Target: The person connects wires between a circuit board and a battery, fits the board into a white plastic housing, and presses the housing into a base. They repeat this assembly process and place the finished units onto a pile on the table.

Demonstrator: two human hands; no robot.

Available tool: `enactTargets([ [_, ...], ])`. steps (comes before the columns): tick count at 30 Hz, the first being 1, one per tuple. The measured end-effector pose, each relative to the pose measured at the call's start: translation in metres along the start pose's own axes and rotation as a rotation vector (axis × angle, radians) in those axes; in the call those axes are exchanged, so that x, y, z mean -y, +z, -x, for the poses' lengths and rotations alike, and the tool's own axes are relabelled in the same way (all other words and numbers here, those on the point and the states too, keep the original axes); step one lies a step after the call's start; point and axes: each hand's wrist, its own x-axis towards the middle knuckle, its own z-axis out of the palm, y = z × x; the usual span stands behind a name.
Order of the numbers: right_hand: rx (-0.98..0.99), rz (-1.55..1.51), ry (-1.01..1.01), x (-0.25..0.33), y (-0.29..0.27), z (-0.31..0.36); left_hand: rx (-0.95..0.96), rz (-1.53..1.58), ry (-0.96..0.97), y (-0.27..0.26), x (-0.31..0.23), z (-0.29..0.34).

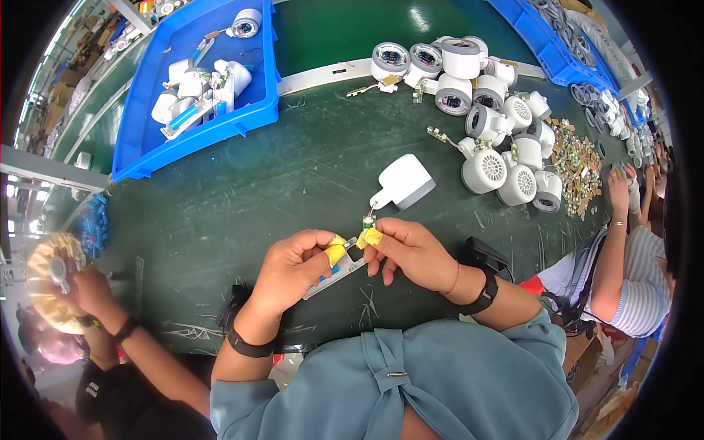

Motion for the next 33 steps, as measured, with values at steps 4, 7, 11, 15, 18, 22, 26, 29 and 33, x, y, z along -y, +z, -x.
enactTargets([
  [4, 0.067, 0.038, -0.005, -0.005, 0.002, 0.001, 0.050, 0.132, -0.035, 0.001, 0.005, -0.001],
  [7, 0.108, 0.070, -0.009, -0.005, 0.003, 0.001, -0.012, 0.049, 0.113, 0.009, 0.015, -0.004],
  [11, 0.106, 0.151, -0.013, -0.003, 0.006, 0.002, -0.031, -0.053, 0.134, 0.011, 0.014, -0.002],
  [15, 0.113, 0.219, -0.056, -0.003, 0.007, 0.001, -0.090, -0.183, 0.270, 0.014, 0.011, -0.001],
  [18, 0.082, 0.302, -0.064, -0.002, 0.010, 0.002, -0.136, -0.311, 0.348, 0.017, 0.004, 0.002],
  [22, -0.068, 0.625, -0.348, -0.014, 0.014, 0.001, -0.216, -0.388, 0.419, 0.026, 0.004, 0.004],
  [26, -0.244, 0.794, -0.534, -0.014, 0.022, 0.003, -0.188, -0.250, 0.373, 0.028, 0.008, 0.004],
  [29, -0.292, 0.864, -0.588, -0.021, 0.023, 0.002, -0.161, -0.151, 0.346, 0.029, 0.012, 0.006],
  [33, -0.307, 0.857, -0.579, -0.021, 0.025, 0.001, -0.158, -0.215, 0.389, 0.030, 0.015, 0.006],
])
